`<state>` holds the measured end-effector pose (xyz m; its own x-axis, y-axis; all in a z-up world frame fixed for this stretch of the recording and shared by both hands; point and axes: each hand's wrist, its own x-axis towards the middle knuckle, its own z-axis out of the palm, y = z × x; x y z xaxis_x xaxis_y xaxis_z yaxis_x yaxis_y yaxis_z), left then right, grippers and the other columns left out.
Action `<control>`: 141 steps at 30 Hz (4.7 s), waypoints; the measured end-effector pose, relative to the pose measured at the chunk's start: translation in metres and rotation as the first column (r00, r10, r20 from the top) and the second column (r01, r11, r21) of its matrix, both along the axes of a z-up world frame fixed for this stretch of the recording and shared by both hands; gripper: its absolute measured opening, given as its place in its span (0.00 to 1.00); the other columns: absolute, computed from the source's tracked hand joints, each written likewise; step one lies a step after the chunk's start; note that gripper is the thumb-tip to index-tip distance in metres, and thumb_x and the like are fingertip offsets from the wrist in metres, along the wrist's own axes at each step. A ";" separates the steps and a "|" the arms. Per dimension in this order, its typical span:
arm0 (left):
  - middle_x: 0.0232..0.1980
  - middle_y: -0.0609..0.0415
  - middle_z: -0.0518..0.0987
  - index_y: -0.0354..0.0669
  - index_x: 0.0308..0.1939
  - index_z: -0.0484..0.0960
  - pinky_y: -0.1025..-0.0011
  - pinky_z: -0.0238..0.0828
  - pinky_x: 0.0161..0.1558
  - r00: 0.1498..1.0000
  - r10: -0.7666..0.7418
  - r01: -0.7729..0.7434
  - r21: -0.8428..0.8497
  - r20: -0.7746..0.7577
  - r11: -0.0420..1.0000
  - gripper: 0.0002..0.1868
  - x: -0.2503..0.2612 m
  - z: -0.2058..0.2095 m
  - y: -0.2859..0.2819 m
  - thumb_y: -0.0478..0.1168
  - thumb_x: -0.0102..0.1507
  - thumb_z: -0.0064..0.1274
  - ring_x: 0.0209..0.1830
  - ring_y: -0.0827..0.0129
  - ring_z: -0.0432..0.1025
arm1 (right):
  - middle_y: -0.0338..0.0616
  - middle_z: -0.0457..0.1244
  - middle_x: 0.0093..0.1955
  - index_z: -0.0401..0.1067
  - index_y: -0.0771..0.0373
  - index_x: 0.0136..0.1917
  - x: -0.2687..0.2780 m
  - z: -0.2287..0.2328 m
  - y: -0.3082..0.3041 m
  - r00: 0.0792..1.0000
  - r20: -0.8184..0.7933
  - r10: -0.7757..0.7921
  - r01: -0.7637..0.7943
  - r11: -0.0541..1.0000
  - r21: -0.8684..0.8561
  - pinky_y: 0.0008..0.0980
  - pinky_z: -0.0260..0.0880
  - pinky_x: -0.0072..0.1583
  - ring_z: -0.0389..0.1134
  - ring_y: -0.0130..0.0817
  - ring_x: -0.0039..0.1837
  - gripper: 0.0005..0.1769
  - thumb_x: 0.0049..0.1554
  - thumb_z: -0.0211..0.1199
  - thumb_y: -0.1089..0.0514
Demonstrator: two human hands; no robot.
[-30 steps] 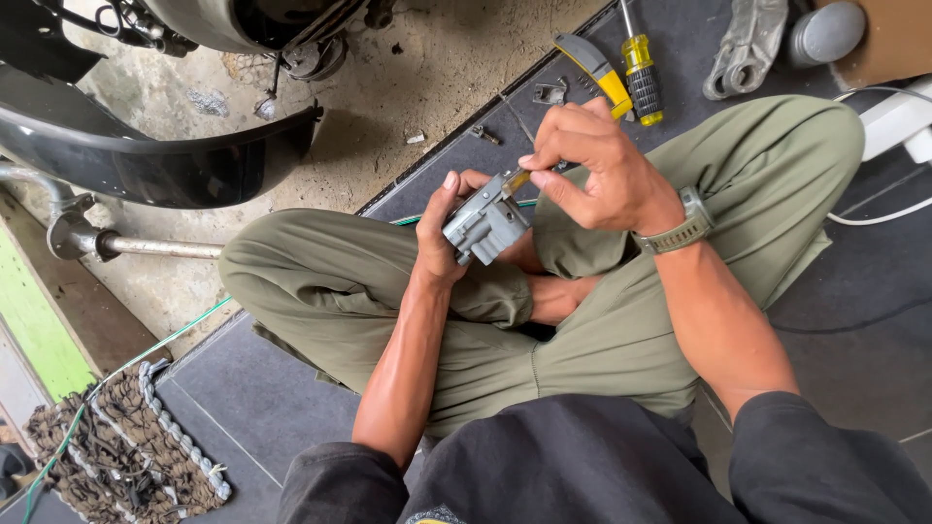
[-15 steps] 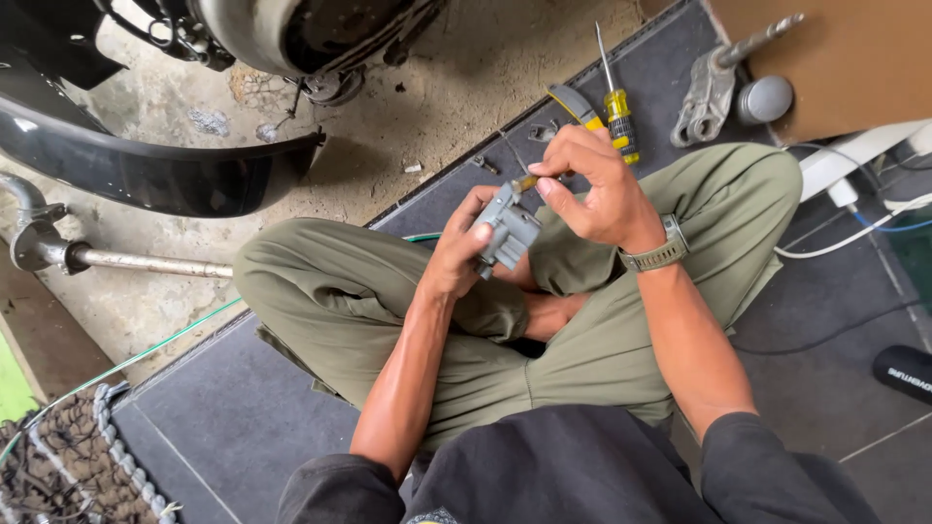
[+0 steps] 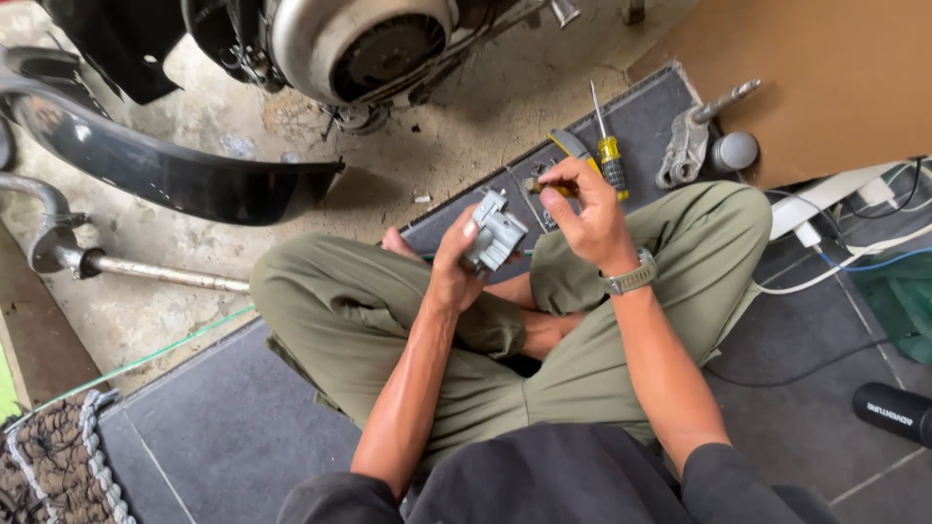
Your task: The person sits on the floor and uses a screwdriver to disassemble a motorcycle carburetor. They remove screws and internal components, then use a utility knife to scrape the inside of the carburetor body.
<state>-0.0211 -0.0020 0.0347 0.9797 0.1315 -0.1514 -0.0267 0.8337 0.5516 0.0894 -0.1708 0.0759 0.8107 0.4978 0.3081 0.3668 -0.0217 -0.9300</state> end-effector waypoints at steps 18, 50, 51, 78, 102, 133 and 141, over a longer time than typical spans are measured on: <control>0.43 0.38 0.82 0.31 0.57 0.81 0.60 0.84 0.37 0.995 0.090 -0.071 0.361 -0.037 0.930 0.25 0.018 -0.026 0.012 0.48 0.64 0.56 0.38 0.61 0.80 | 0.50 0.65 0.41 0.73 0.70 0.48 0.000 0.001 0.010 0.997 0.055 0.050 -0.051 0.998 0.020 0.30 0.64 0.39 0.60 0.28 0.37 0.04 0.64 0.64 0.66; 0.49 0.43 0.81 0.34 0.54 0.81 0.58 0.72 0.52 0.936 0.086 -0.348 0.859 0.341 0.375 0.25 0.020 0.016 0.018 0.49 0.61 0.64 0.49 0.53 0.77 | 0.49 0.65 0.38 0.72 0.71 0.47 0.006 -0.015 -0.004 0.978 -0.148 0.143 -0.137 0.989 0.054 0.27 0.54 0.34 0.53 0.24 0.32 0.03 0.64 0.61 0.68; 0.49 0.43 0.80 0.34 0.55 0.81 0.57 0.72 0.52 0.930 0.105 -0.366 0.850 0.353 0.380 0.25 0.019 0.018 0.018 0.49 0.62 0.63 0.49 0.54 0.77 | 0.48 0.65 0.38 0.72 0.71 0.47 0.005 -0.014 -0.005 0.976 -0.156 0.154 -0.147 0.988 0.056 0.26 0.55 0.35 0.53 0.24 0.32 0.03 0.64 0.62 0.68; 0.46 0.43 0.81 0.31 0.51 0.80 0.55 0.72 0.53 0.872 0.085 -0.482 0.817 0.481 0.318 0.23 0.020 0.025 0.015 0.46 0.60 0.65 0.48 0.48 0.77 | 0.48 0.64 0.38 0.73 0.71 0.45 0.008 -0.006 -0.006 0.975 -0.095 0.202 -0.191 0.975 0.114 0.25 0.56 0.38 0.52 0.24 0.35 0.04 0.63 0.63 0.68; 0.48 0.46 0.82 0.35 0.52 0.83 0.53 0.74 0.53 0.811 0.080 -0.584 0.804 0.579 0.110 0.23 0.019 0.022 0.006 0.44 0.57 0.68 0.48 0.47 0.76 | 0.53 0.64 0.39 0.71 0.73 0.46 0.011 -0.011 -0.010 0.949 -0.180 0.258 -0.225 0.957 0.184 0.28 0.60 0.42 0.59 0.29 0.39 0.04 0.60 0.61 0.68; 0.68 0.43 0.68 0.47 0.78 0.57 0.55 0.84 0.56 0.994 -0.029 0.033 0.039 -0.104 0.999 0.50 0.014 -0.052 0.001 0.67 0.62 0.59 0.63 0.56 0.73 | 0.68 0.67 0.52 0.54 0.66 0.57 -0.009 -0.049 0.026 0.867 -0.492 0.080 0.155 0.894 0.420 0.38 0.75 0.59 0.73 0.45 0.57 0.19 0.63 0.64 0.63; 0.54 0.37 0.80 0.40 0.71 0.70 0.62 0.87 0.41 0.969 -0.069 0.025 -0.185 -0.238 0.983 0.38 0.019 -0.038 0.003 0.63 0.66 0.51 0.44 0.53 0.82 | 0.62 0.68 0.57 0.55 0.63 0.57 -0.014 -0.004 0.036 0.906 -0.409 0.110 -0.002 0.967 0.254 0.21 0.67 0.52 0.66 0.20 0.49 0.17 0.64 0.63 0.61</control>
<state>-0.0016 0.0011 -0.0036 0.9151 0.0353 -0.4017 0.1308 0.9163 0.3784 0.0758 -0.1352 0.0715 0.8637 0.4999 0.0648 -0.0617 0.2325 -0.9706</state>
